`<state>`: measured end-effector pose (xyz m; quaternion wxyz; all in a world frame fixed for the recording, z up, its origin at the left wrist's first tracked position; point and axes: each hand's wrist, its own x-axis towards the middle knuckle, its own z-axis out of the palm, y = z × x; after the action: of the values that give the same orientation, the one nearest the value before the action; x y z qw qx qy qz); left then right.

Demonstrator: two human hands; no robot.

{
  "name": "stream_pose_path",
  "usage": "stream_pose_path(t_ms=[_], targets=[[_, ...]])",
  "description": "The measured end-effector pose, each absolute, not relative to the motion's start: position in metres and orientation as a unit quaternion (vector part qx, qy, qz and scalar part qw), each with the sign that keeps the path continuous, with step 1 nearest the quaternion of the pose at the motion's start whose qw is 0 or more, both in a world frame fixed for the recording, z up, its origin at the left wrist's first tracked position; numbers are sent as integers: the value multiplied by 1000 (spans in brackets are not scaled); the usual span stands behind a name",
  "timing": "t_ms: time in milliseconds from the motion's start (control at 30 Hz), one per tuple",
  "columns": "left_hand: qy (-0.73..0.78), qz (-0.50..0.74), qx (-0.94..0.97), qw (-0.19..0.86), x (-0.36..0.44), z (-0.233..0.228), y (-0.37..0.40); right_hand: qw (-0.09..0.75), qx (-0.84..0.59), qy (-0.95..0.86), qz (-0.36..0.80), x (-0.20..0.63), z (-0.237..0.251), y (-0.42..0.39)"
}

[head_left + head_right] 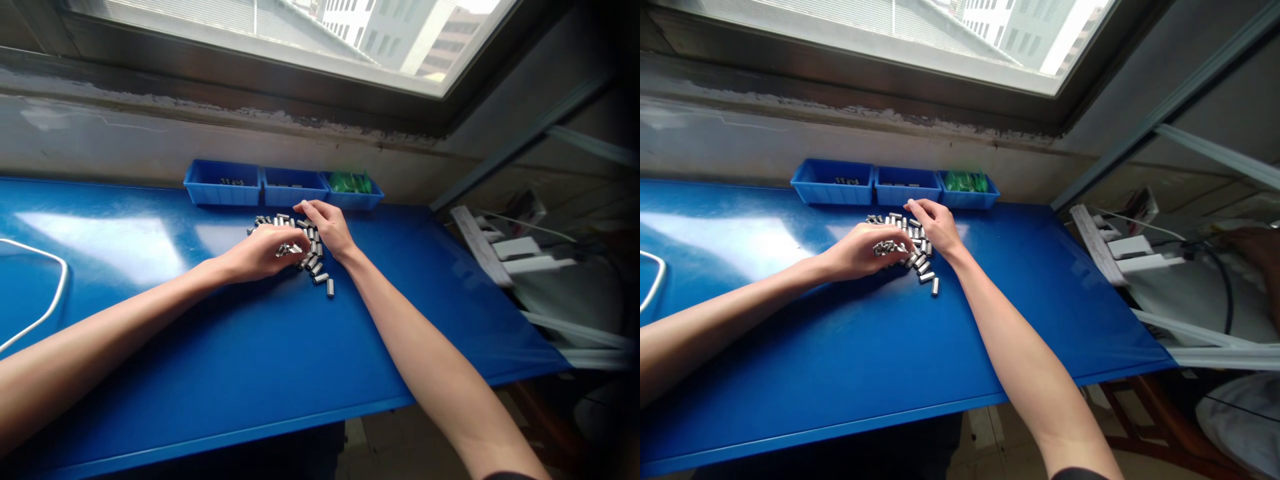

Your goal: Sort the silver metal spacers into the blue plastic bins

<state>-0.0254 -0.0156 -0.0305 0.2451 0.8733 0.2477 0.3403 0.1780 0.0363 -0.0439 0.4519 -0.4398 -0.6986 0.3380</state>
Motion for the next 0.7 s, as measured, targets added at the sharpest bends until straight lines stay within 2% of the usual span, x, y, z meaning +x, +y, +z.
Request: stream_pose_path(t_ms=[100, 233, 400, 533, 700], targets=[[292, 393, 827, 278, -36, -27, -8, 437, -429, -728, 308, 177, -43, 33], [338, 454, 763, 312, -52, -28, 6, 420, -392, -792, 207, 173, -39, 25], [398, 497, 708, 305, -69, -32, 21, 411, -349, -831, 137, 166, -32, 16], [468, 567, 605, 306, -78, -29, 32, 415, -343, -833, 130, 163, -32, 14], [467, 637, 481, 382, -90, -23, 42, 428, -359, -817, 146, 165, -34, 16]])
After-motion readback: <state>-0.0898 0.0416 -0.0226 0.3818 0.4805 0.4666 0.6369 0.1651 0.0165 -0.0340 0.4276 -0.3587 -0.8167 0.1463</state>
